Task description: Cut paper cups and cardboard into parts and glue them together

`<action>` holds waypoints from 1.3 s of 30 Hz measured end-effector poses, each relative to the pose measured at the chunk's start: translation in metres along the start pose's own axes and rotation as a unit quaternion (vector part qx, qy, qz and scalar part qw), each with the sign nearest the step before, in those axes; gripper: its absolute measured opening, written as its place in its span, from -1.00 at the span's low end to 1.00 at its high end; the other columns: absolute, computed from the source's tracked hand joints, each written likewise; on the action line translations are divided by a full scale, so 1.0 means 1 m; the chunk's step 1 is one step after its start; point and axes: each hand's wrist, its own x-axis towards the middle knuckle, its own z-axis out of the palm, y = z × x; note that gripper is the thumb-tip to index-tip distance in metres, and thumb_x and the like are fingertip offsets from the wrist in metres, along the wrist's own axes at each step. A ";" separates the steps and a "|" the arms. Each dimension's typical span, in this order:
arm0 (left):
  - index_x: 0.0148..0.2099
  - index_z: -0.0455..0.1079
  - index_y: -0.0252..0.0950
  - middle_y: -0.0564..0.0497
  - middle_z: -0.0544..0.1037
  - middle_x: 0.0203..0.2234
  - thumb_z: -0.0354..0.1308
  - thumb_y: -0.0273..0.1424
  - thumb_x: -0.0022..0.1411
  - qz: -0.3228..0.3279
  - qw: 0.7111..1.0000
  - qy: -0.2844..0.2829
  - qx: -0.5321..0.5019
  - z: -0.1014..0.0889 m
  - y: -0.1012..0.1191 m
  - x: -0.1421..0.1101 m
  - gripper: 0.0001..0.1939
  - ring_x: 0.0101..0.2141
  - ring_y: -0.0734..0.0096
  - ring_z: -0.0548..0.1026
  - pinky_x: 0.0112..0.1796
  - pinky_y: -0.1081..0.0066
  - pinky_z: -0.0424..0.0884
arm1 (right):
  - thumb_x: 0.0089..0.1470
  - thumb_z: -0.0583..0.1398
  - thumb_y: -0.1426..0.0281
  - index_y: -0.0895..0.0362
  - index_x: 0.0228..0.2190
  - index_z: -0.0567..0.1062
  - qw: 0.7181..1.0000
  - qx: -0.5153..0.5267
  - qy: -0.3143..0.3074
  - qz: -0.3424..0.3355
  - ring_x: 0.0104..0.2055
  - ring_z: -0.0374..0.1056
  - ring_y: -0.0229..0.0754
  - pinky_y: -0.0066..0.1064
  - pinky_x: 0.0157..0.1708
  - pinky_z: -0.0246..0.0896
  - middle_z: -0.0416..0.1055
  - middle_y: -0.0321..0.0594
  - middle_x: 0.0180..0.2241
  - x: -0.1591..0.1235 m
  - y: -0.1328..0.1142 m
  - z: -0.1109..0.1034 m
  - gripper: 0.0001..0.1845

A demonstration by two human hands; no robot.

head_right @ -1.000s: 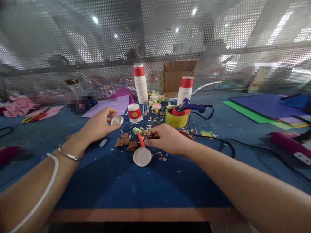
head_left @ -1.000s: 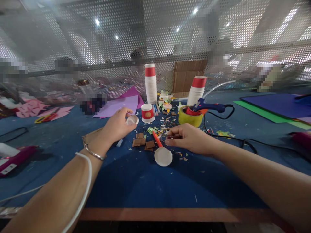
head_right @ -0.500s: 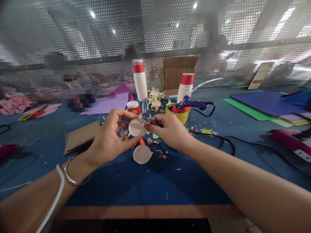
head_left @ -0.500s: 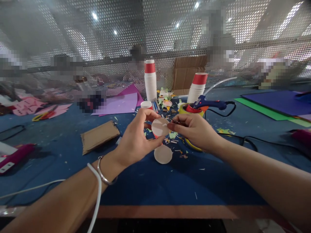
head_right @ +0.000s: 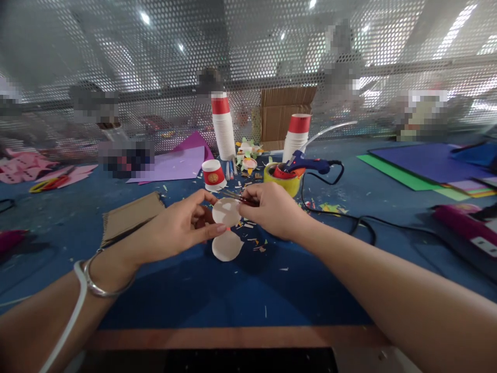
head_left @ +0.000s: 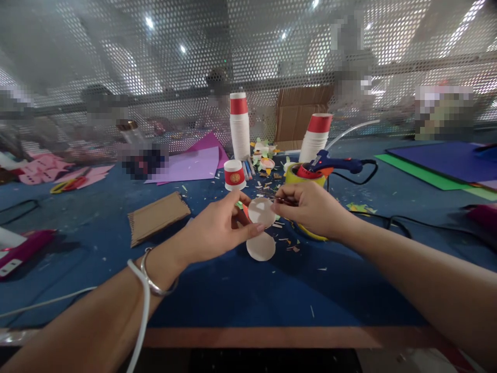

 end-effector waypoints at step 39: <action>-0.11 0.51 -0.32 -0.11 0.58 -0.20 0.14 -0.42 0.29 -0.137 0.841 0.076 -0.517 0.016 0.017 0.009 -0.82 -0.25 0.29 0.52 -0.26 0.31 0.51 | 0.03 0.20 0.38 0.12 -0.56 0.33 0.994 -0.057 0.057 -0.080 -0.55 0.06 -0.34 -0.45 -0.54 -0.05 0.16 -0.41 -0.62 -0.008 -0.010 0.004 -0.81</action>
